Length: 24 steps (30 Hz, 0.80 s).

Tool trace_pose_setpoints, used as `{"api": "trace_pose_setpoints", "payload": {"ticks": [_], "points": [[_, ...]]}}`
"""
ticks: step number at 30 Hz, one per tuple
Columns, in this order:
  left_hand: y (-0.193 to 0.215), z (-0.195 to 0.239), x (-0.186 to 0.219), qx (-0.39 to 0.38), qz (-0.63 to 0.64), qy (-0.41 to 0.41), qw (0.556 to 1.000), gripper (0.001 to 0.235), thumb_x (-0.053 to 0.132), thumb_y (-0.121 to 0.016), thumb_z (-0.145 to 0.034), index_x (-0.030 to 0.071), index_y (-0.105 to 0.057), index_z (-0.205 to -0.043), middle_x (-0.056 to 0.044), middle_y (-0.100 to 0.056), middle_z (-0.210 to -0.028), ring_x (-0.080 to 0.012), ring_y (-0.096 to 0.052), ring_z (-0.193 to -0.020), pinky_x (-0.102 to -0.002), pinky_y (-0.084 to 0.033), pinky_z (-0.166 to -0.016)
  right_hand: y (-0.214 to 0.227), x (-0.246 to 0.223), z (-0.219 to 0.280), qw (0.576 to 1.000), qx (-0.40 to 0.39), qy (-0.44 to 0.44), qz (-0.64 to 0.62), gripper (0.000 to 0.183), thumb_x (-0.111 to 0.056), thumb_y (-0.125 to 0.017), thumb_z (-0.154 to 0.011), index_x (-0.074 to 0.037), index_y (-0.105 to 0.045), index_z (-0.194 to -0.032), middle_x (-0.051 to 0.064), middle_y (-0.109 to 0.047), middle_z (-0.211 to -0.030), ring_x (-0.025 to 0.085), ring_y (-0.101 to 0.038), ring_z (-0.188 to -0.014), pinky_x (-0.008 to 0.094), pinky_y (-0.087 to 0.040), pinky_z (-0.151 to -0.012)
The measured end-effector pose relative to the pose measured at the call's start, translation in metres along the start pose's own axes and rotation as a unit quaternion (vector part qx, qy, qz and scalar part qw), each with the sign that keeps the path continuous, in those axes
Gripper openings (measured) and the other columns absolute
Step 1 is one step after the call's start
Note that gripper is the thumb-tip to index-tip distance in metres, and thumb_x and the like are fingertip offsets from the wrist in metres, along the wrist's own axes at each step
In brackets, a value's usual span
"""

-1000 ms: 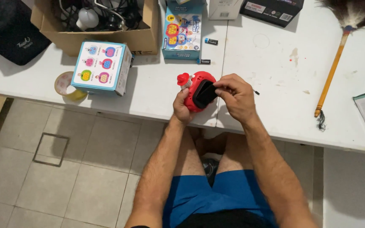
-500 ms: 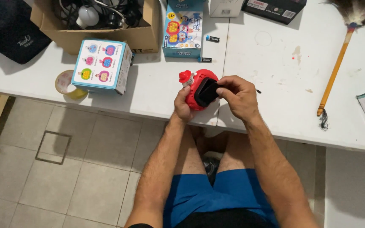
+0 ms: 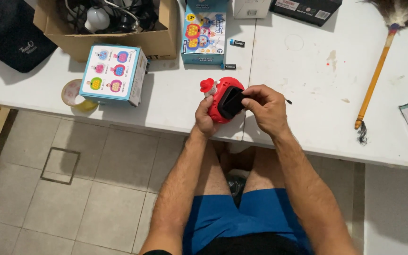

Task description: The person uses a screwdriver to remove the battery cover from a red electronic device. They insert batteries into the compartment, close the cover, and test the device, which lights up. Finally, they remove the batteries and reattach the cover.

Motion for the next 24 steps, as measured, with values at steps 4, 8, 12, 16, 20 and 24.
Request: {"api": "trace_pose_setpoints", "payload": {"ticks": [4,8,12,16,20,24], "points": [[-0.025,0.006,0.014,-0.022,-0.014,0.000,1.000,0.039,0.039,-0.054,-0.087,0.011,-0.071,-0.108,-0.019,-0.072,-0.079,-0.0253,-0.073,-0.067,-0.037,-0.062,-0.074,-0.001,0.000,0.002,1.000,0.001,-0.005,0.001,0.021,0.005,-0.080,-0.088,0.002,-0.073,-0.108,0.017,-0.073,-0.087,0.018,-0.071,-0.081,0.034,-0.064,-0.072],[-0.018,0.006,0.008,-0.017,-0.016,-0.008,1.000,0.043,0.040,-0.059,-0.083,0.011,-0.071,-0.112,-0.019,-0.073,-0.083,-0.0256,-0.073,-0.070,-0.038,-0.062,-0.075,-0.008,-0.026,0.006,0.993,-0.001,0.047,0.111,0.027,-0.001,-0.084,-0.085,-0.004,-0.075,-0.110,0.014,-0.069,-0.101,0.019,-0.068,-0.086,0.033,-0.061,-0.074],[0.021,-0.010,-0.019,-0.018,0.004,0.012,1.000,0.044,0.041,-0.056,-0.085,0.007,-0.072,-0.109,-0.022,-0.072,-0.079,-0.0298,-0.072,-0.066,-0.040,-0.062,-0.069,-0.025,-0.037,0.022,0.958,0.003,0.158,0.241,0.013,-0.004,-0.084,-0.086,-0.007,-0.078,-0.096,0.014,-0.059,-0.120,0.027,-0.065,-0.088,0.038,-0.058,-0.074],[0.019,-0.008,-0.010,-0.029,0.015,0.015,0.999,0.046,0.040,-0.055,-0.085,0.004,-0.072,-0.106,-0.024,-0.072,-0.080,-0.0323,-0.072,-0.066,-0.041,-0.061,-0.069,-0.036,-0.054,0.034,0.930,0.012,0.211,0.302,0.011,-0.013,-0.080,-0.093,-0.010,-0.074,-0.101,0.011,-0.056,-0.129,0.029,-0.067,-0.093,0.040,-0.058,-0.080],[0.019,-0.004,-0.014,-0.013,0.033,0.027,0.999,0.047,0.040,-0.056,-0.086,0.003,-0.072,-0.108,-0.026,-0.072,-0.084,-0.0329,-0.073,-0.069,-0.041,-0.062,-0.072,-0.034,-0.054,0.040,0.907,0.020,0.245,0.343,0.039,-0.031,-0.077,-0.097,-0.009,-0.069,-0.128,0.013,-0.060,-0.130,0.030,-0.067,-0.101,0.037,-0.060,-0.081],[0.006,0.000,-0.008,0.019,0.079,0.042,0.996,0.048,0.042,-0.058,-0.085,0.001,-0.073,-0.105,-0.025,-0.073,-0.088,-0.0334,-0.074,-0.073,-0.041,-0.061,-0.076,-0.044,-0.066,0.043,0.875,-0.008,0.303,0.378,0.037,-0.028,-0.075,-0.097,-0.012,-0.073,-0.130,0.018,-0.061,-0.136,0.036,-0.065,-0.111,0.040,-0.059,-0.087]]}}
Point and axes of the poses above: each hand's wrist, its own z-axis away from the middle knuckle, its own y-axis out of the back of the hand, x = y × z, the point moved 10 cm from there along -z, towards the middle knuckle
